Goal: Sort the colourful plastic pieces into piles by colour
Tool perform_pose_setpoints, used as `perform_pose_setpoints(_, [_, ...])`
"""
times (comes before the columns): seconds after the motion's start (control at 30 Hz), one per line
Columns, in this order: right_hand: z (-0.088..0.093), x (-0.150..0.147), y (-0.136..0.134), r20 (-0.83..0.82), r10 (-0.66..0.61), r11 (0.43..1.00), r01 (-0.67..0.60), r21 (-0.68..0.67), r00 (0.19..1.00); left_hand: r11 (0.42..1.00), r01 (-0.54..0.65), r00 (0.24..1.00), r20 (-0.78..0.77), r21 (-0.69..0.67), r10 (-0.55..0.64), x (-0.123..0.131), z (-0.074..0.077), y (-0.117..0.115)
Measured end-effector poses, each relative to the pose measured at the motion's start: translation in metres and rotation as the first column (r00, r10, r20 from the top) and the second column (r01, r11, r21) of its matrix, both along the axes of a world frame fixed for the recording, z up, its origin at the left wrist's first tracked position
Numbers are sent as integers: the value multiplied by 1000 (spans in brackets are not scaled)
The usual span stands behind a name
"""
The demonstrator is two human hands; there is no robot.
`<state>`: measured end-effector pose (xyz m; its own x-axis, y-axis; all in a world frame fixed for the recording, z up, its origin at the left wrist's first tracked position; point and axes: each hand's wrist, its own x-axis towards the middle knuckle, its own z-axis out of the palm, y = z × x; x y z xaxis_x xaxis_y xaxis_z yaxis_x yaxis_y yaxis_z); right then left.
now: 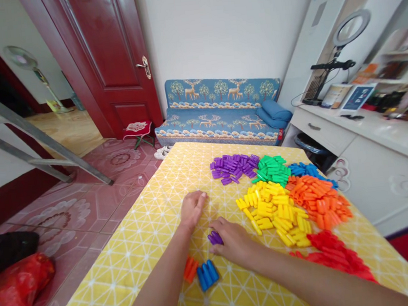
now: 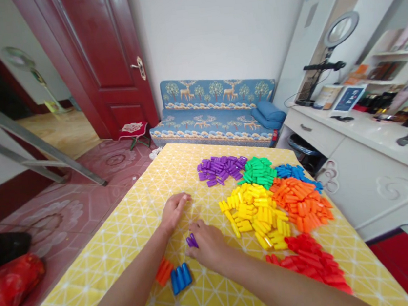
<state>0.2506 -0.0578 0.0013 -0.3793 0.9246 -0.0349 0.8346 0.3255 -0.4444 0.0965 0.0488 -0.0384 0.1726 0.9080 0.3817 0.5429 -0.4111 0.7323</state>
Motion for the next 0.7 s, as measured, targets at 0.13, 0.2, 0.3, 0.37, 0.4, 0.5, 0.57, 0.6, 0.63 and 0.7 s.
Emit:
perform_pose_setpoints(0.13, [-4,-3,6,16,-23,1000,23,-13,1000,1000,2,1000,5,0,-2,1,2,0])
perform_pose_setpoints(0.2, [-7,-1,14,-14,-28,999,28,-28,1000,1000,1,1000,7,1,-1,1,2,-1])
perform_pose_setpoints(0.3, [-7,7,35,-46,-57,998,56,-20,997,1000,2,1000,13,4,-2,1,3,-1])
perform_pose_setpoints(0.37, [-2,15,58,-18,-145,989,145,21,989,1000,0,1000,14,4,0,1,3,-2])
perform_pose_setpoints(0.4, [2,20,72,0,-200,979,200,51,980,1000,-1,1000,10,2,1,1,4,-2])
perform_pose_setpoints(0.5, [16,34,116,30,-327,935,319,155,945,1000,-1,1000,-7,-8,1,1,6,-3])
perform_pose_setpoints(0.57, [22,42,140,36,-367,913,353,204,929,1000,-4,1000,-10,-11,4,1,7,-3])
perform_pose_setpoints(0.6, [24,45,150,42,-382,904,364,222,923,1000,-5,1000,-10,-12,5,1,7,-3])
perform_pose_setpoints(0.63, [24,47,158,47,-394,898,373,234,918,1000,-4,1000,-11,-13,4,1,7,-3])
perform_pose_setpoints(0.7, [22,49,169,51,-417,885,393,249,907,1000,-4,1000,-16,-14,3,1,6,-2])
